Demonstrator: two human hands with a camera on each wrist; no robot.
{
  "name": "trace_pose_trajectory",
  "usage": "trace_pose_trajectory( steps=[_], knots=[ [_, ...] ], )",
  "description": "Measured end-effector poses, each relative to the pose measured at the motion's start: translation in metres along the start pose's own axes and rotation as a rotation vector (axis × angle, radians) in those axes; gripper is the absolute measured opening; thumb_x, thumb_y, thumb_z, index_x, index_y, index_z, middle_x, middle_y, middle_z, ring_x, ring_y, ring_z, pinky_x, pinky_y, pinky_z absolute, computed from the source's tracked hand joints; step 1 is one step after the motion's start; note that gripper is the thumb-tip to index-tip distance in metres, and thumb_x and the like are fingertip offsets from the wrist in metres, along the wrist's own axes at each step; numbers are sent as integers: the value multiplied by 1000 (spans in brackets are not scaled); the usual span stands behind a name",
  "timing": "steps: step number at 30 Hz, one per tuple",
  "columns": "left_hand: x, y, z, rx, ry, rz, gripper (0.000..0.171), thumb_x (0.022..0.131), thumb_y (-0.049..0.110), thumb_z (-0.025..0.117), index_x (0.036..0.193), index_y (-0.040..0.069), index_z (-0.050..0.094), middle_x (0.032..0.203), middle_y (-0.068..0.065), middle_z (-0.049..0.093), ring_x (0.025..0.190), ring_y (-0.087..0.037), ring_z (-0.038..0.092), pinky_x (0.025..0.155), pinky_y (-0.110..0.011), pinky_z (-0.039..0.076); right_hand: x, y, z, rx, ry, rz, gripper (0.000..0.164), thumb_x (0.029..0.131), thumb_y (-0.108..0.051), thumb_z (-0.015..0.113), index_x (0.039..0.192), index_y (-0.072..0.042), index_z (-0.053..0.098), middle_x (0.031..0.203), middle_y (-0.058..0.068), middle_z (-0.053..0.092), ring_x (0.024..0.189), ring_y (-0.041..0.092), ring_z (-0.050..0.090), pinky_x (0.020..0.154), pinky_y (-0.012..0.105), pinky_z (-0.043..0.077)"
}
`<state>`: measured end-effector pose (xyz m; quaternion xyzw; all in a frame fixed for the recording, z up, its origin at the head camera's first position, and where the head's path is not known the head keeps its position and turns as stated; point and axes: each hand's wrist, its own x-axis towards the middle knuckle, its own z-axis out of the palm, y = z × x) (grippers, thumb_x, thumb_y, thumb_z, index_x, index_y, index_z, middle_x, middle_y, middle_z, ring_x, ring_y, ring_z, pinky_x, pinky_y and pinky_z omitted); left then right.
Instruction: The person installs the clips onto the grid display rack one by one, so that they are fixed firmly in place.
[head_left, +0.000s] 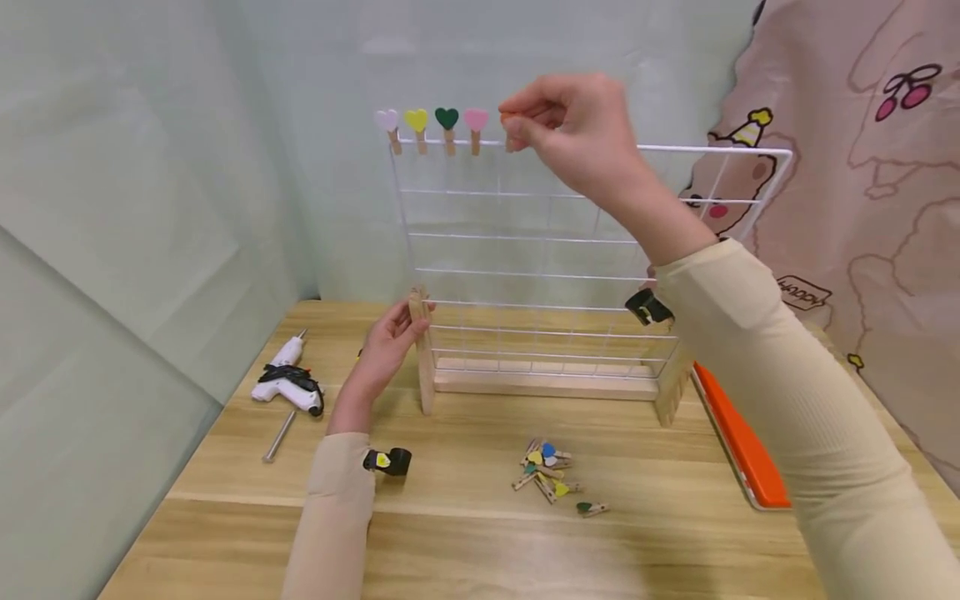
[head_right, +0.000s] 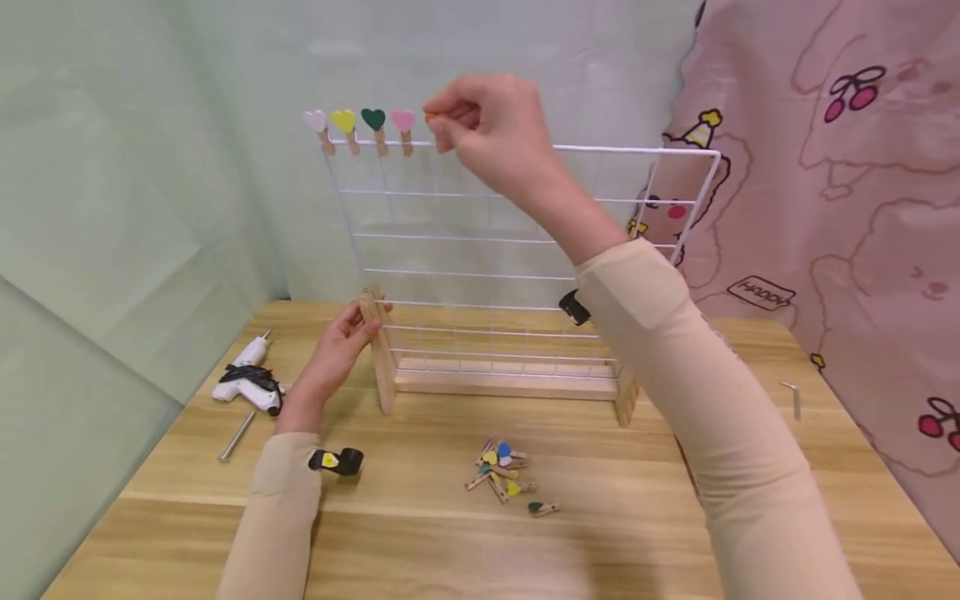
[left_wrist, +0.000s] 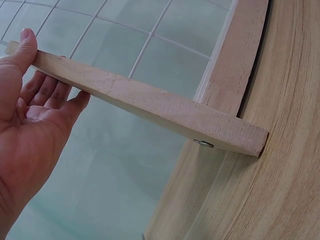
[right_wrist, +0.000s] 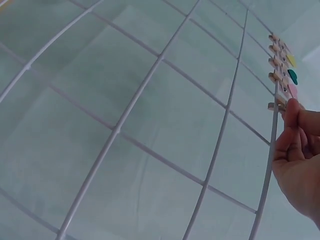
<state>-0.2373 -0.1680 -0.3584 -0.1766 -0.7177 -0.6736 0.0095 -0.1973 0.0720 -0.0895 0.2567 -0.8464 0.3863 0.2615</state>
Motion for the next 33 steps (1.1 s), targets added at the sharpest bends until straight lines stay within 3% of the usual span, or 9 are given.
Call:
trace_pose_trajectory(
  steps=[6,14,18,23,25,28,33],
  knots=[
    [0,3,2,-7,-11,18,47,86,26,51,128,9,39,131,-8,43,123,-14,34,99,-36,31,10,16,5,17,-34,52,16,81,-14,60,93,-6,67,83,6,67,67,8,61,64,18,48],
    [2,4,3,-4,-8,19,48,86,29,52,129,13,39,130,-5,44,122,-13,36,100,-33,31,11,10,-3,-10,-131,169,30,82,-25,56,107,-10,62,93,5,65,79,8,61,78,20,46],
    [2,4,3,-7,-5,13,47,86,28,51,130,14,39,130,-6,43,123,-13,35,100,-33,30,11,12,-2,20,-135,182,32,82,-26,56,109,-11,61,96,5,65,81,9,61,73,18,45],
    [1,2,2,-1,-10,2,49,87,27,51,131,15,36,131,-6,42,123,-14,34,101,-34,29,9,15,-1,22,-138,167,33,82,-26,56,113,-14,59,98,2,64,77,8,60,54,19,35],
    [0,2,2,1,-9,-1,48,87,28,51,131,15,37,132,-6,42,124,-14,34,101,-34,29,5,16,0,11,-135,147,36,82,-27,56,117,-17,56,100,-1,63,77,6,59,52,21,31],
    [-1,2,1,0,0,-6,48,86,29,51,130,14,38,132,-5,42,123,-13,34,101,-34,29,-6,10,-2,32,-104,122,39,83,-26,56,121,-19,51,107,-3,60,79,6,58,56,20,35],
    [-1,3,0,-7,4,1,50,86,29,51,131,12,37,131,-6,43,123,-14,35,100,-33,30,-41,6,-2,119,-4,9,35,83,-11,58,117,-6,54,109,5,60,79,9,59,65,18,42]
  ],
)
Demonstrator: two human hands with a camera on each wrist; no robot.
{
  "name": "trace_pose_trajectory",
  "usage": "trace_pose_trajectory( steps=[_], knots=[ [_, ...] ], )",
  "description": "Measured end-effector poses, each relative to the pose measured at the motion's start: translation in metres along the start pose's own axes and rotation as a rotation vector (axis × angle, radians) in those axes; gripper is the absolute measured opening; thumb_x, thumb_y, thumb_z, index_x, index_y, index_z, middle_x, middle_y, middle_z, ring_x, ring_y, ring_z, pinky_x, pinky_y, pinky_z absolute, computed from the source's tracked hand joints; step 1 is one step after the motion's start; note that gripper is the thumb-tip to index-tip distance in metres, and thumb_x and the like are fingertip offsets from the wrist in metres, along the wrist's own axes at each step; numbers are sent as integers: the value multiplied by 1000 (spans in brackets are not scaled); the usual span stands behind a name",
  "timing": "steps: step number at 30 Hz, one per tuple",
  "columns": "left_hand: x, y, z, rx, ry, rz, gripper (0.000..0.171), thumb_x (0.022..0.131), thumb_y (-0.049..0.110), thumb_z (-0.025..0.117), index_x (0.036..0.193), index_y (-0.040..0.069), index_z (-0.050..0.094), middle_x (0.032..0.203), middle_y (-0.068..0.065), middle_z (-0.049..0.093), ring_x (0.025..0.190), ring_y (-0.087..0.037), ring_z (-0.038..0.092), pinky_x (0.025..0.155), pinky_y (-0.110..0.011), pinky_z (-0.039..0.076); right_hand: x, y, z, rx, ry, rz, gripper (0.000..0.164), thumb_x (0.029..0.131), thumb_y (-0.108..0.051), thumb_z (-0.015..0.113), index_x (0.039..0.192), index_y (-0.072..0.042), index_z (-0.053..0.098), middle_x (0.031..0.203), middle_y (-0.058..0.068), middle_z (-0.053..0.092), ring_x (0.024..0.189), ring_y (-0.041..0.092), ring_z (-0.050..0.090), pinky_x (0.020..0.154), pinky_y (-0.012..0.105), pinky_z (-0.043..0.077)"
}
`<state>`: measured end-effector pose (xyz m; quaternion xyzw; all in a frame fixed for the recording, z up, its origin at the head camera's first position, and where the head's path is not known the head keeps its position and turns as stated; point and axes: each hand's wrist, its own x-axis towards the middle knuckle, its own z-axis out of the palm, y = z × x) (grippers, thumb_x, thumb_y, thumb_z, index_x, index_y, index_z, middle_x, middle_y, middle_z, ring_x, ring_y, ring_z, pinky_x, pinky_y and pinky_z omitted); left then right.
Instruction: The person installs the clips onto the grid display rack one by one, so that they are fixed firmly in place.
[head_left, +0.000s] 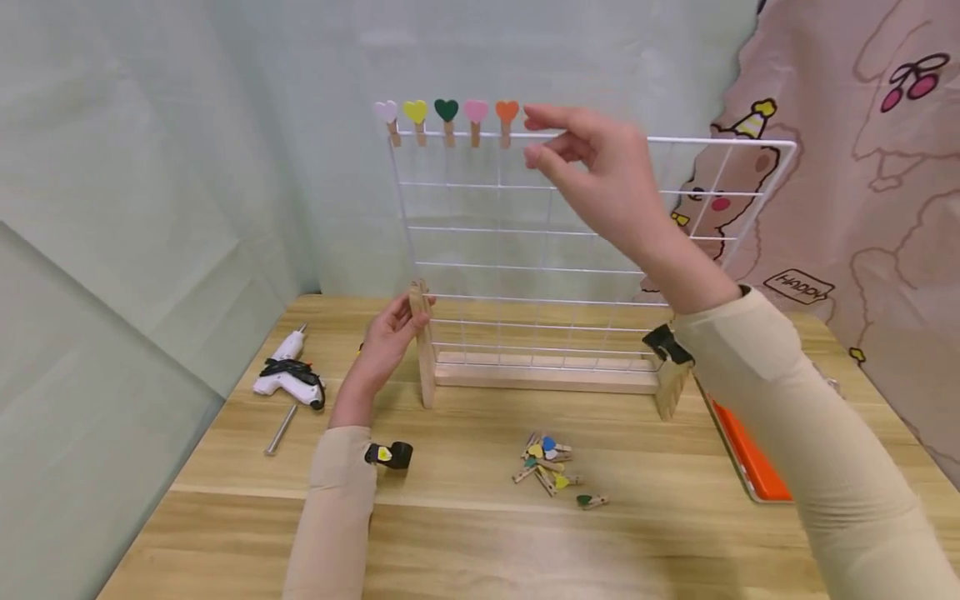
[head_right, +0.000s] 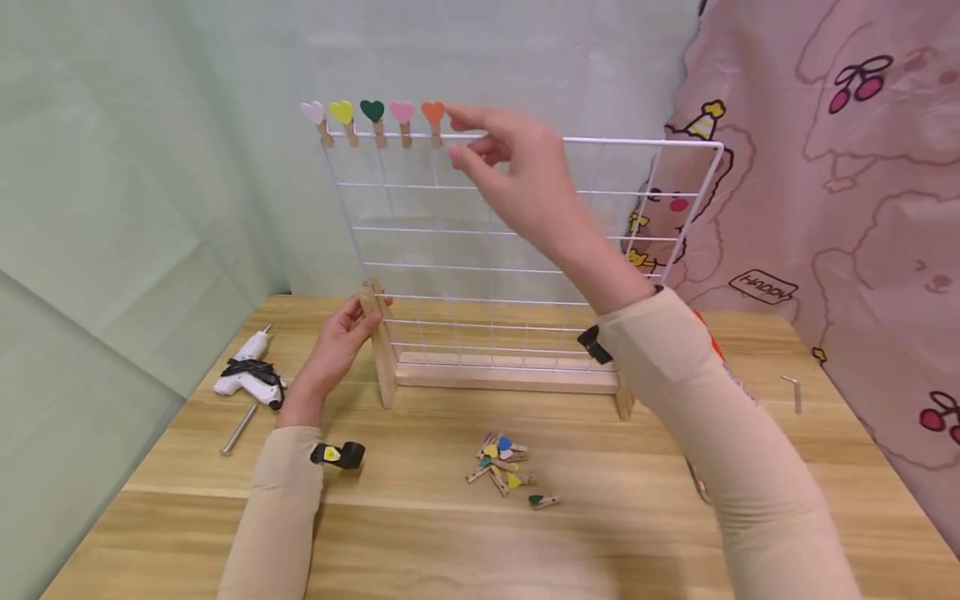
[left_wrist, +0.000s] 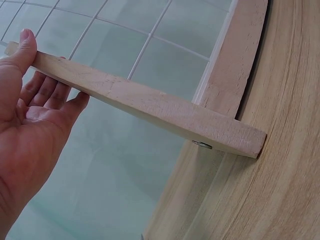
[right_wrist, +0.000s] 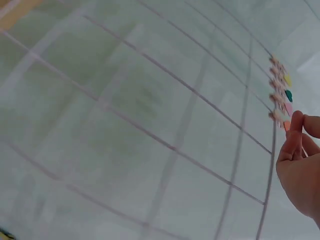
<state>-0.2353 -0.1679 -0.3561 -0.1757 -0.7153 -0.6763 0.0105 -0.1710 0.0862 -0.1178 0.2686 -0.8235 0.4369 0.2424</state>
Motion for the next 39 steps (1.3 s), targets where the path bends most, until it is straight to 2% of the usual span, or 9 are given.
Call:
trace_pose_trajectory(
  steps=[3,7,13,17,21,24,27,33,39],
  knots=[
    [0,0,-1,5,3,-7,50,86,30,51,131,13,36,131,-5,43,123,-14,35,100,-33,30,-27,26,7,-7,-17,-94,31,82,-10,59,113,-5,58,103,6,62,76,8,58,63,18,44],
    [0,0,0,3,8,-21,49,86,30,52,130,15,38,131,-5,42,123,-13,35,100,-33,30,-72,78,21,-68,-146,-131,28,80,-14,62,108,-9,61,94,2,64,72,6,56,62,20,46],
    [-3,9,3,-9,-1,-37,49,86,27,50,131,12,37,133,-6,40,124,-14,33,101,-34,29,-150,126,40,-101,-369,-66,27,77,-18,66,103,-13,62,91,-3,64,68,2,54,56,22,47],
    [-6,15,5,0,-7,-43,50,87,27,49,132,11,34,134,-7,38,125,-15,31,101,-33,28,-198,142,45,-82,-518,-4,30,72,-22,70,99,-15,61,89,-4,63,67,1,53,52,20,44],
    [-6,15,5,7,-6,-38,49,88,27,49,132,12,35,134,-7,39,125,-14,31,101,-33,28,-233,150,39,-71,-654,88,30,71,-28,70,97,-17,60,86,-8,61,70,1,52,55,19,42],
    [-5,13,5,11,-4,-31,47,88,27,49,131,12,37,133,-7,39,125,-14,32,101,-33,28,-250,151,35,-34,-696,117,22,75,-29,67,94,-19,62,82,-12,60,67,1,51,53,17,42],
    [-5,13,4,12,-1,-27,45,87,27,49,129,13,39,133,-7,40,125,-14,32,101,-34,28,-260,151,33,-1,-691,84,13,80,-25,62,91,-18,63,81,-13,61,67,-1,52,54,15,44],
    [-6,16,5,-1,-5,-29,48,88,26,49,131,11,36,134,-8,39,125,-15,32,101,-34,29,-272,154,36,-129,-663,-7,8,80,-27,62,87,-24,64,82,-18,59,72,-5,52,62,15,46],
    [-6,17,6,-4,-2,-27,48,88,25,49,131,8,36,132,-9,40,124,-15,33,101,-35,29,-277,158,39,-113,-654,13,10,80,-29,61,89,-25,64,83,-19,57,74,-5,52,65,17,47]
  ],
)
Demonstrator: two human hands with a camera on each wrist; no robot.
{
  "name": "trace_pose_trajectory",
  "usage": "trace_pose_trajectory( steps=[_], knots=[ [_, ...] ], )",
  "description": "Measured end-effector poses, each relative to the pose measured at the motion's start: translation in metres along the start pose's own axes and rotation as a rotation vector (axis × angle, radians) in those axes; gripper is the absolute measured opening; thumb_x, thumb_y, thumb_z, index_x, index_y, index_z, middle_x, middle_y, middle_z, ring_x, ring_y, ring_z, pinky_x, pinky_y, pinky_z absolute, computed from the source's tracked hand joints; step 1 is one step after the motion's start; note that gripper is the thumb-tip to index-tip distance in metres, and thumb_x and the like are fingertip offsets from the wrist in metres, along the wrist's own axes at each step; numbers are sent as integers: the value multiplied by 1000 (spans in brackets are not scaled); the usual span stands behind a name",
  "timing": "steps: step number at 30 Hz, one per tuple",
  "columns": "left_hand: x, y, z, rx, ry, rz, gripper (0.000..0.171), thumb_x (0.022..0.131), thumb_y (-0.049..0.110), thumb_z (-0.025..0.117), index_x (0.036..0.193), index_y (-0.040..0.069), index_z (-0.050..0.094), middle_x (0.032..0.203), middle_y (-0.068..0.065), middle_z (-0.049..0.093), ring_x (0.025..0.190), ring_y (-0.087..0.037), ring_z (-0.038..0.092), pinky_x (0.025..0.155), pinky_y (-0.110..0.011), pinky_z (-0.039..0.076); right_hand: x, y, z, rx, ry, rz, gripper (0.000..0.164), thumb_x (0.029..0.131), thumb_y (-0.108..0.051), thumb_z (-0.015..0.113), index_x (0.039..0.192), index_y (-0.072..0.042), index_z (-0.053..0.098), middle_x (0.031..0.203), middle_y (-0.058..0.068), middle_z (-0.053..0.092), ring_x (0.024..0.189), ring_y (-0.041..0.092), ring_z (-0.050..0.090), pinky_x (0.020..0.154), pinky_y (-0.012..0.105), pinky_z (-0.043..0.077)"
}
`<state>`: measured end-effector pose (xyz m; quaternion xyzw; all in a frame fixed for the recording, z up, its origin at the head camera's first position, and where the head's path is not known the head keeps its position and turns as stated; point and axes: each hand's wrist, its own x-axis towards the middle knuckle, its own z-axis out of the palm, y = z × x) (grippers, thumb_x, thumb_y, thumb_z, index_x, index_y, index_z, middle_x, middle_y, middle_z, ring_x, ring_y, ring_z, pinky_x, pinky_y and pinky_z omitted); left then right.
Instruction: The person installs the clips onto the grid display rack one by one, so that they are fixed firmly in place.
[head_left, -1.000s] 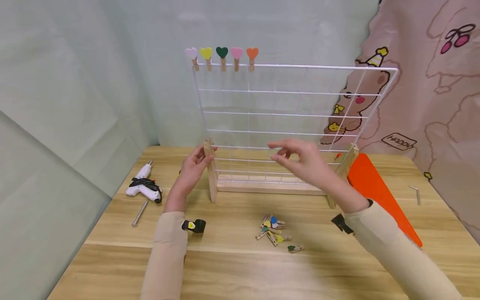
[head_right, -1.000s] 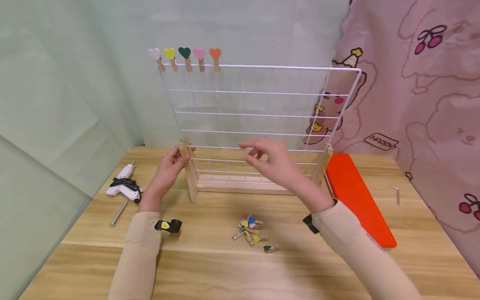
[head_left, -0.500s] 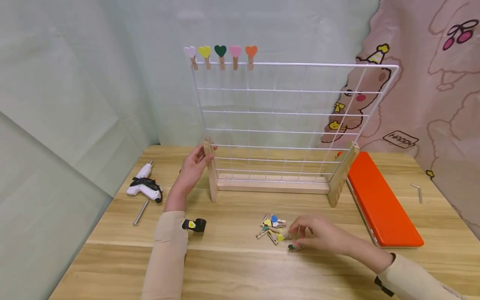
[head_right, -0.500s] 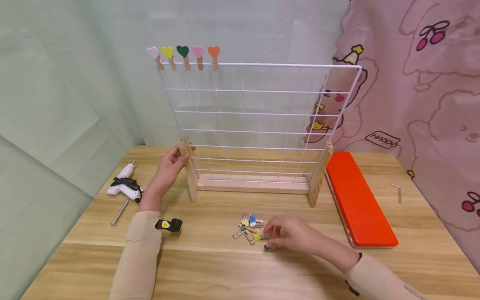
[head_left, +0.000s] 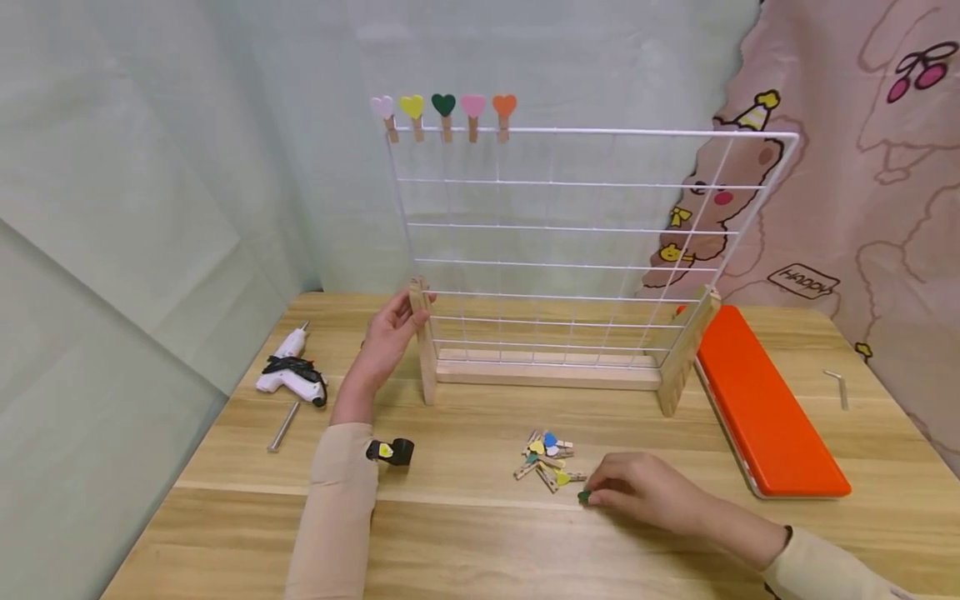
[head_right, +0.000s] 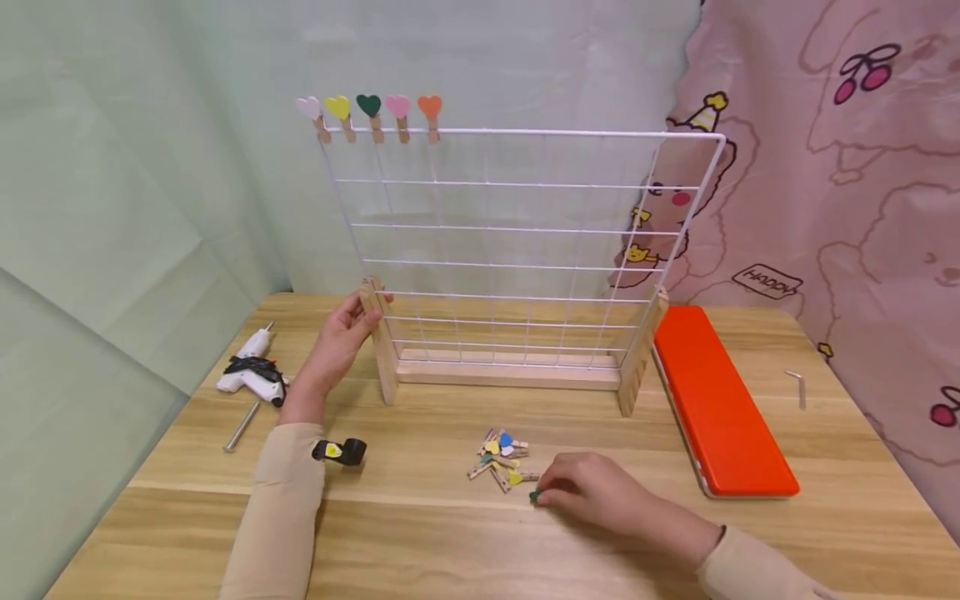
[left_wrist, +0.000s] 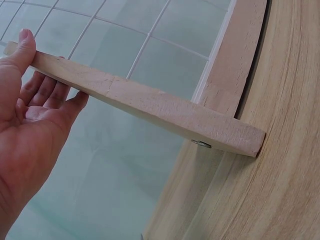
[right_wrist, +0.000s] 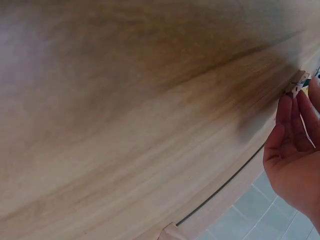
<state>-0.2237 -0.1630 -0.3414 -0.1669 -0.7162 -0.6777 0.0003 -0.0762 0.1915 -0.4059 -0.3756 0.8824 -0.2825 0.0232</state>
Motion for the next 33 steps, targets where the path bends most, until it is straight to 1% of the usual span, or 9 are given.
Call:
trace_pose_trajectory(
  steps=[7,12,15,19,22,24,28,31,33],
  knots=[
    [0,0,-1,4,4,-11,49,87,27,49,131,11,36,133,-8,39,125,-14,32,101,-33,28,4,-3,2,-80,16,-67,12,79,-25,63,90,-20,65,85,-16,56,76,-4,51,67,15,46],
    [0,-1,-2,-3,2,-4,47,87,25,49,131,11,37,133,-8,39,124,-15,33,101,-33,29,5,-5,1,-70,-22,-103,19,78,-19,64,96,-14,64,86,-13,56,77,-2,51,66,13,46],
    [-1,-2,-2,-2,2,-2,47,87,26,49,130,11,37,133,-8,39,124,-15,33,101,-34,29,4,-6,0,-61,-64,-88,19,78,-19,64,97,-14,64,87,-13,56,78,-2,51,67,13,46],
    [-1,-2,-1,-10,1,2,47,87,25,50,130,10,38,133,-8,40,124,-15,33,101,-35,29,4,-7,-2,-49,-101,-33,14,79,-23,63,93,-19,62,88,-16,56,80,-3,52,71,17,47],
    [-1,-1,0,-12,2,2,47,87,25,50,130,10,38,132,-8,41,124,-14,33,101,-34,28,4,-8,-5,17,-112,7,14,78,-25,64,91,-20,61,87,-16,59,79,-3,54,70,18,48],
    [-2,-1,0,-11,5,-3,47,87,25,50,130,11,37,132,-8,41,124,-14,33,101,-34,28,4,-9,-8,79,-114,38,18,78,-26,64,94,-19,63,86,-16,60,76,-2,54,67,18,48],
    [-2,-1,0,-14,3,-8,47,87,24,50,130,10,37,132,-8,41,124,-14,33,101,-34,29,13,-12,-15,154,-57,36,26,76,-26,66,100,-17,64,85,-15,60,71,0,51,58,18,45],
    [0,-4,-2,-8,-4,-7,48,87,24,50,131,11,36,133,-9,40,125,-15,32,101,-35,29,28,-17,-24,171,48,20,25,74,-23,67,98,-17,66,82,-15,60,67,1,50,55,20,43],
    [2,-7,-4,-5,-1,-8,48,87,25,50,131,13,37,132,-8,41,124,-15,33,101,-34,29,42,-22,-33,162,146,22,24,74,-22,68,97,-18,67,79,-15,60,65,2,49,54,21,41]
  ],
)
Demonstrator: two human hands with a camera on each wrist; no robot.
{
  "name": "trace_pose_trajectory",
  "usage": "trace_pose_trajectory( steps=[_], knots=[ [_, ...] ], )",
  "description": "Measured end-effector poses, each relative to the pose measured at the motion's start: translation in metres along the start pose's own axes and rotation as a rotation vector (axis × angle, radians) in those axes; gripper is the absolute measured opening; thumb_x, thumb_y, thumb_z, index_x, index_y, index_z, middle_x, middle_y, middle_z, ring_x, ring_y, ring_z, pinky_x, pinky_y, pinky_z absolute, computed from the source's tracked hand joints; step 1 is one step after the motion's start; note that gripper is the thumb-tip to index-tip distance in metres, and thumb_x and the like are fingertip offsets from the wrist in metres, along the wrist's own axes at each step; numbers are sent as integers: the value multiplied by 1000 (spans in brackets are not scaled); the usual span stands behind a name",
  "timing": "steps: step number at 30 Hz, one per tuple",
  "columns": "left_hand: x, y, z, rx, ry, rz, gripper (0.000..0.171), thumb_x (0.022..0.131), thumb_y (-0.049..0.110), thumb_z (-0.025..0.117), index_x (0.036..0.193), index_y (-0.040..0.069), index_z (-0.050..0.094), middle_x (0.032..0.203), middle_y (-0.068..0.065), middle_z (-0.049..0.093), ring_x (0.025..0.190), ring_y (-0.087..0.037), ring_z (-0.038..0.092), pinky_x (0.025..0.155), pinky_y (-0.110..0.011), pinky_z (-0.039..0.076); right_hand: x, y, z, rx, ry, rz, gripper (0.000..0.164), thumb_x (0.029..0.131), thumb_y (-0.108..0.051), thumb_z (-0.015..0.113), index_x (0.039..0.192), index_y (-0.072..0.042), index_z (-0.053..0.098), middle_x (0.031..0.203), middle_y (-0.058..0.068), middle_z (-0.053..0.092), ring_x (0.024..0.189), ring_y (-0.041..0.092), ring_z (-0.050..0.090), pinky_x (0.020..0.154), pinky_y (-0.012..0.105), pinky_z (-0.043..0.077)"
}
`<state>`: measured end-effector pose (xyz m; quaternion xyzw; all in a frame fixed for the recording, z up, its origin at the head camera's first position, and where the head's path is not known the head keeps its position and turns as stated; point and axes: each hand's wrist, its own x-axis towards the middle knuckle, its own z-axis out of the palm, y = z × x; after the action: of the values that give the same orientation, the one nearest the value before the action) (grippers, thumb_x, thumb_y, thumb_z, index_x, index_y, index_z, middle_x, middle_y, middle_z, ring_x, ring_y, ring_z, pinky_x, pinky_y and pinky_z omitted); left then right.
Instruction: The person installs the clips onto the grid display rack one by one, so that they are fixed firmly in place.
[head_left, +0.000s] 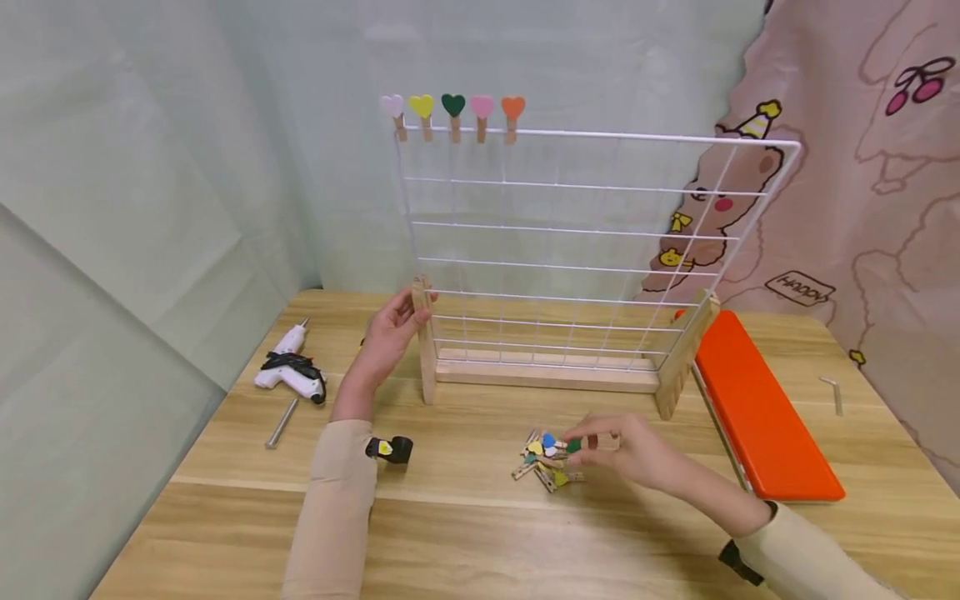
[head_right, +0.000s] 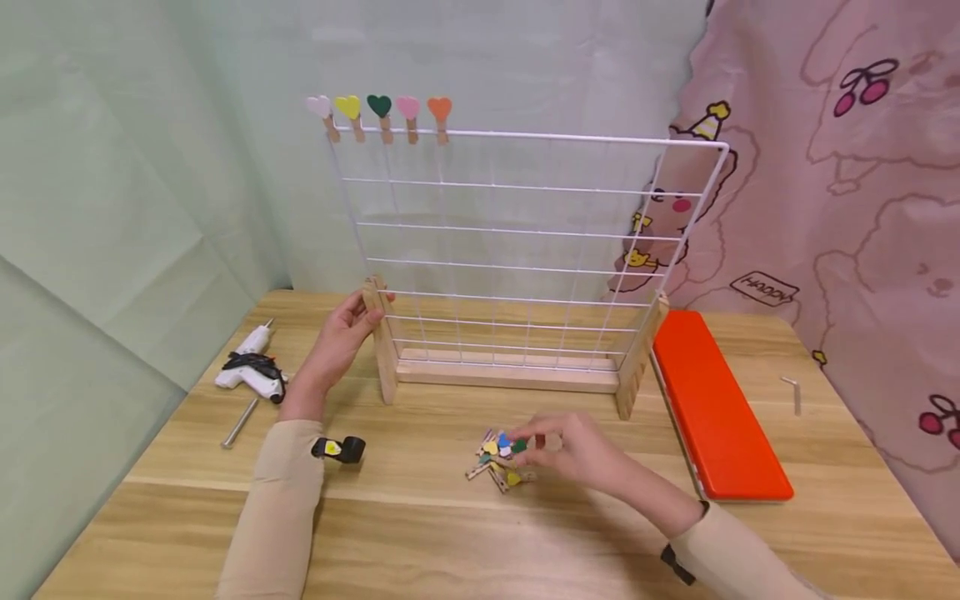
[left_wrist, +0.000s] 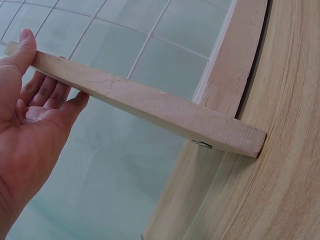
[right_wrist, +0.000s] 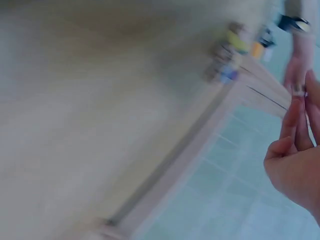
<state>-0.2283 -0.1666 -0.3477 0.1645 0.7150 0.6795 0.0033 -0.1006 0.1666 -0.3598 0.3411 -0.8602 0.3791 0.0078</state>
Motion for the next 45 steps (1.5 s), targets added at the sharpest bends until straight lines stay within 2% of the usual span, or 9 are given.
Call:
trace_pose_trajectory(
  steps=[4,7,11,14,20,25,28,34,45],
  knots=[
    [5,-7,-4,-13,6,8,48,86,26,52,130,14,38,131,-5,42,124,-13,34,101,-34,29,36,-25,-21,-52,179,60,23,72,-26,69,95,-23,68,68,-15,59,57,3,47,44,18,35],
    [8,-9,-4,-5,-2,17,50,85,29,52,131,14,38,132,-4,42,124,-13,34,101,-34,29,62,-55,-42,-12,250,96,24,73,-21,68,97,-17,68,65,-7,62,56,8,51,38,19,29],
    [9,-11,-4,6,-13,21,50,85,30,52,131,14,37,132,-4,42,123,-13,34,100,-35,30,93,-96,-71,68,342,49,26,75,-11,66,100,-4,65,72,7,66,60,14,58,37,17,27],
    [8,-10,-4,-1,-14,16,48,86,28,52,129,13,39,132,-5,42,123,-13,34,99,-36,31,113,-116,-90,84,416,-36,27,76,-9,64,102,-1,64,79,11,66,65,13,60,47,12,40],
    [3,0,-1,0,-21,19,45,87,25,50,128,9,39,134,-8,39,125,-15,32,100,-37,30,150,-134,-126,70,471,-177,27,79,-8,60,106,-6,63,83,4,66,74,9,61,65,15,48],
    [0,5,0,-2,-23,23,49,87,26,51,131,9,36,133,-9,40,124,-15,33,101,-36,29,169,-155,-148,80,499,-132,26,79,-12,62,103,-2,62,83,1,67,77,9,61,60,14,41],
    [0,5,0,1,-23,26,51,87,26,51,132,8,34,133,-9,40,124,-16,33,100,-37,29,178,-161,-157,78,515,-74,27,77,-16,64,101,-5,63,81,-1,67,75,9,61,52,19,32],
    [6,-7,-4,-14,-21,33,48,87,26,51,130,9,38,133,-7,40,124,-14,33,100,-37,30,193,-151,-168,150,544,-30,27,73,-16,68,96,-2,65,79,2,66,68,12,63,71,18,48],
    [7,-11,-4,-25,-19,39,46,85,28,52,128,13,40,132,-4,41,124,-12,33,100,-35,30,201,-146,-172,129,551,37,18,72,-12,69,87,-1,67,74,3,67,64,12,63,66,18,49]
  ],
)
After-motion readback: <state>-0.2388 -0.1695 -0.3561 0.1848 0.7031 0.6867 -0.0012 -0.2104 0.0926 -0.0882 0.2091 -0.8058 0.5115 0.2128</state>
